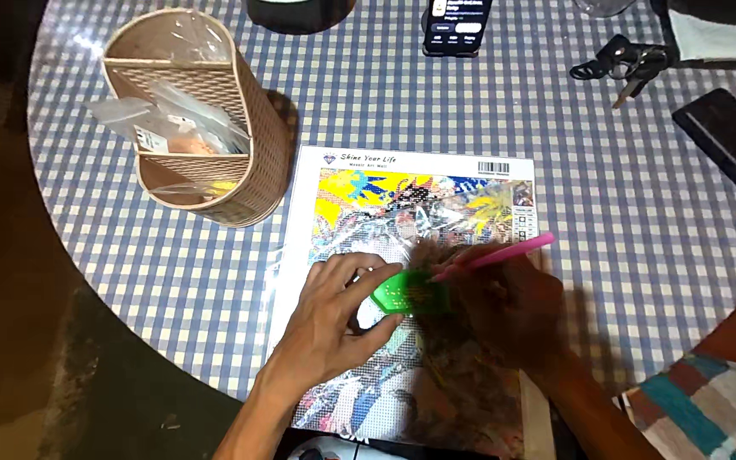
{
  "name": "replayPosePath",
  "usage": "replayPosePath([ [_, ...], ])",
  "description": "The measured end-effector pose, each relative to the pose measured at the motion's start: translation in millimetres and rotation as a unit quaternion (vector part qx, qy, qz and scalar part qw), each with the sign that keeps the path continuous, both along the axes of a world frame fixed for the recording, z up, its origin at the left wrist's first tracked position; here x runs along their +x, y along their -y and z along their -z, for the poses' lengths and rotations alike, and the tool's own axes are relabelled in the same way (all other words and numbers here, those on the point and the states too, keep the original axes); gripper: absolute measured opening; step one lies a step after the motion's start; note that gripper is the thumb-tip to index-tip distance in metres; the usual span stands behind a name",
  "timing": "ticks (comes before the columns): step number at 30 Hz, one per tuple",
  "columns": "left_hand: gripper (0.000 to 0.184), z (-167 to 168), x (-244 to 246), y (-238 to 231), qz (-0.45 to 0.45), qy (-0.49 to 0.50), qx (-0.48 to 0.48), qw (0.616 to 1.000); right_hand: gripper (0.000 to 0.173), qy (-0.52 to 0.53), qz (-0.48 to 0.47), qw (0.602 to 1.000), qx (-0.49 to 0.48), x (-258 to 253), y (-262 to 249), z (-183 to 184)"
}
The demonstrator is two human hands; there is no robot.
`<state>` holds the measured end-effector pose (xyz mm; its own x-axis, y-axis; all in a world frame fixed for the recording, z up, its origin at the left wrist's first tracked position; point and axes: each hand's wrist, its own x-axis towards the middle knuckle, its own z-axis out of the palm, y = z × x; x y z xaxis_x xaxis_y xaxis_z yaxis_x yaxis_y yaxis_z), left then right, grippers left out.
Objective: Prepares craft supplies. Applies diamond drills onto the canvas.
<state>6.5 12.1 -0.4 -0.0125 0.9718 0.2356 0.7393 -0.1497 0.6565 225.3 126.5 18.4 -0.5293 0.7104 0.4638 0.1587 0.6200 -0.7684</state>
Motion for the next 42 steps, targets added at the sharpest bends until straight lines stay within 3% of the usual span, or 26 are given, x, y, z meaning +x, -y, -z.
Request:
replayPosePath([
  [42, 0.049, 0.3, -0.3, 1.7, -0.011, 0.000, 0.002, 1.000, 0.017, -0.008, -0.033, 0.995, 0.097, 5.1, 12.3, 12.3],
])
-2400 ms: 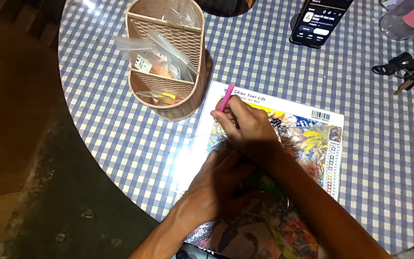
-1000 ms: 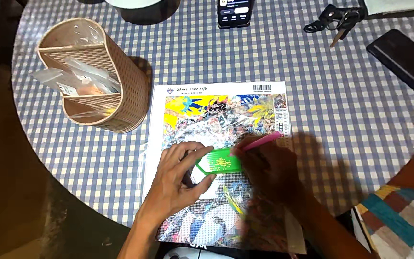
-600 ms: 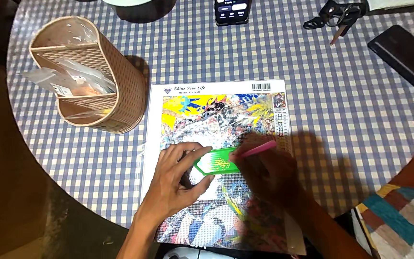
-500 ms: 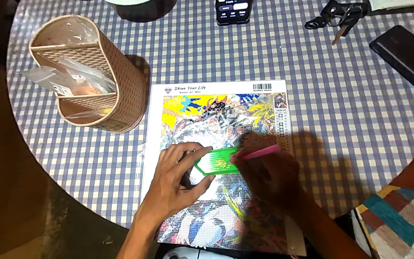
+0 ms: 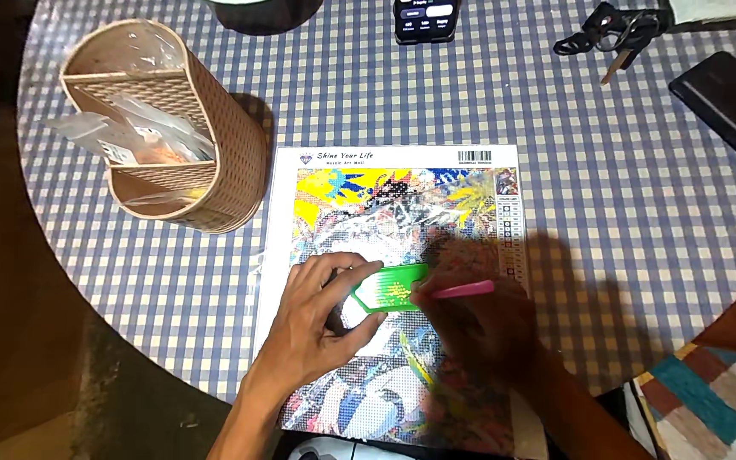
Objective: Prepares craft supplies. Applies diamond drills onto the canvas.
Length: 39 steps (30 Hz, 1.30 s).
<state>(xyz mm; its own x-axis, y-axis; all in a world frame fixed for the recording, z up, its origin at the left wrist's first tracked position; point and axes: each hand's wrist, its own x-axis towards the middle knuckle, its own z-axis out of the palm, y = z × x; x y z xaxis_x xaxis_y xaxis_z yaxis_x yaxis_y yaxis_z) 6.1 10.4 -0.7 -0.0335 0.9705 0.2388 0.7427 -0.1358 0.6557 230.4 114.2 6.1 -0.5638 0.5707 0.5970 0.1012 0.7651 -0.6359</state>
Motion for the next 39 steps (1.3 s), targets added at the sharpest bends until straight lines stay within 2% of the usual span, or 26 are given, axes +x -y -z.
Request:
replayPosePath([
  [18, 0.048, -0.6, 0.6, -0.5, -0.001, 0.001, -0.003, 1.000, 0.016, 0.025, -0.016, 0.999, 0.032, -2.2, 0.7, 0.1],
  [28, 0.049, -0.4, 0.1, -1.6, 0.003, 0.006, -0.004, 1.000, 0.015, -0.063, -0.006, 0.992, -0.113, -2.1, -4.7, -4.3],
  [34, 0.048, -2.0, 1.5, -3.2, 0.007, 0.002, 0.004, 1.000, 0.010, -0.085, -0.013, 0.986, -0.142, -18.1, -18.8, -26.7],
  [39, 0.045, -2.5, 1.5, -3.6, 0.015, 0.002, 0.010, 1.000, 0.011, -0.066, -0.020, 0.988, -0.135, -60.0, -40.3, -39.6],
])
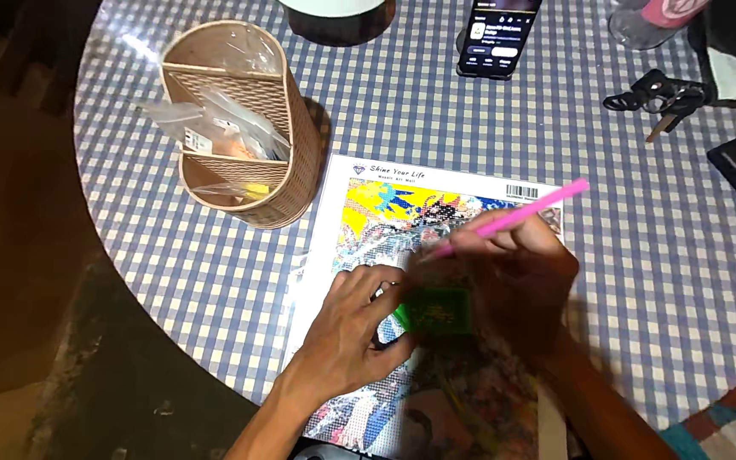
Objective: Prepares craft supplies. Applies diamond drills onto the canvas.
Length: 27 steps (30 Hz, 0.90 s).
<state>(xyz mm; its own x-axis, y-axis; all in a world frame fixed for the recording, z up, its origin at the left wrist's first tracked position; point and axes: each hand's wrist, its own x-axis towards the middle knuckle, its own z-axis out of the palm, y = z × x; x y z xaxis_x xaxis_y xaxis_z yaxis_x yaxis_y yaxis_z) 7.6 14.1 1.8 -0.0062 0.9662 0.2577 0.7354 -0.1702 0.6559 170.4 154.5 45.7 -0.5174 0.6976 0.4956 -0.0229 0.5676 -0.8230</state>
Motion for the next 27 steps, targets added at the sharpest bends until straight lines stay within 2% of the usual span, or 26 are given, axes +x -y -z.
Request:
replayPosePath([
  [6, 0.047, -1.5, 0.5, -0.2, -0.001, -0.003, -0.007, 1.000, 0.010, 0.065, -0.020, 0.997, -0.043, -57.2, -17.6, 5.0],
  [11, 0.046, -1.2, 0.3, 0.2, -0.002, 0.007, 0.000, 1.000, 0.014, 0.129, -0.056, 0.990, -0.008, -81.8, -27.4, 8.6],
  [19, 0.045, -1.0, 1.0, 0.6, 0.002, 0.013, 0.018, 1.000, 0.013, 0.161, -0.050, 0.986, -0.002, -90.3, -24.4, 12.1],
  [27, 0.043, -1.3, 0.8, -0.1, 0.002, 0.006, 0.022, 1.000, 0.016, 0.168, -0.040, 0.981, 0.088, -90.1, -22.3, 20.9],
])
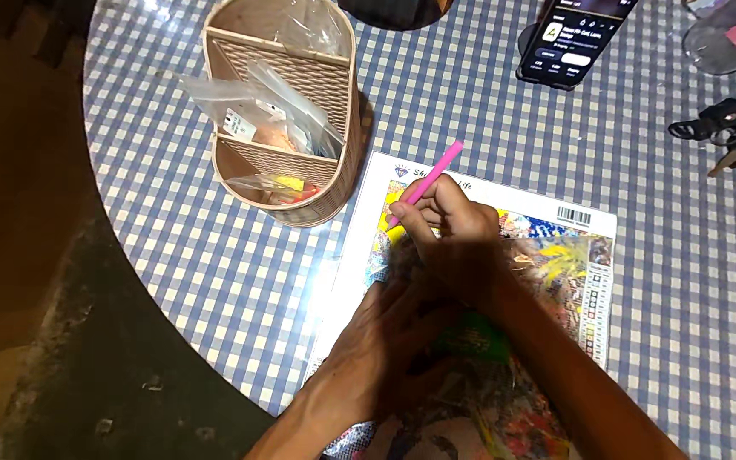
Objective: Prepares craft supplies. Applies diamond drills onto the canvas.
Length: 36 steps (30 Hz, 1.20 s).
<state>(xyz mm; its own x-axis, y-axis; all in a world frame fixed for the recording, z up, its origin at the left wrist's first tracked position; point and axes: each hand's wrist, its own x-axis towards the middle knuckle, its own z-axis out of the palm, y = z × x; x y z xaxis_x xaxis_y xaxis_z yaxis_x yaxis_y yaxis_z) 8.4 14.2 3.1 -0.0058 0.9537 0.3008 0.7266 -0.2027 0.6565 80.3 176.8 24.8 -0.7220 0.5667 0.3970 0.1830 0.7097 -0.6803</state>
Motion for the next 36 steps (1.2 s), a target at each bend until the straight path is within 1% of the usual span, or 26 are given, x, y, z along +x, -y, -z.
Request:
replayPosePath([
  [9, 0.043, 0.1, 0.4, -0.2, -0.001, -0.005, 0.000, 1.000, 0.016, 0.004, -0.002, 0.999, 0.048, -0.3, 1.6, 3.1],
  [17, 0.043, 1.3, 0.3, -0.3, 0.000, -0.008, 0.002, 1.000, 0.016, 0.010, -0.005, 0.998, 0.054, -0.5, 1.6, 2.7],
  [22, 0.043, 0.8, 0.4, -0.3, 0.000, -0.008, 0.003, 1.000, 0.017, 0.010, -0.002, 0.997, 0.076, -0.7, 1.9, 3.1],
  [27, 0.043, 0.6, 0.5, 0.0, 0.000, -0.004, 0.002, 1.000, 0.020, 0.016, -0.005, 0.993, 0.116, -1.7, 2.5, 1.2],
  [33, 0.043, 0.9, 0.2, -0.2, -0.001, -0.010, 0.005, 1.000, 0.023, 0.027, -0.035, 0.983, 0.178, -1.7, 3.3, -0.4],
  [35, 0.043, 1.3, -0.1, 0.1, 0.000, -0.008, 0.005, 1.000, 0.023, 0.032, -0.037, 0.983, 0.175, -1.6, 3.5, -1.8],
  [36, 0.043, 1.1, -0.3, 0.3, 0.000, -0.009, 0.004, 1.000, 0.021, 0.028, -0.036, 0.987, 0.155, -1.5, 3.4, -2.0],
])
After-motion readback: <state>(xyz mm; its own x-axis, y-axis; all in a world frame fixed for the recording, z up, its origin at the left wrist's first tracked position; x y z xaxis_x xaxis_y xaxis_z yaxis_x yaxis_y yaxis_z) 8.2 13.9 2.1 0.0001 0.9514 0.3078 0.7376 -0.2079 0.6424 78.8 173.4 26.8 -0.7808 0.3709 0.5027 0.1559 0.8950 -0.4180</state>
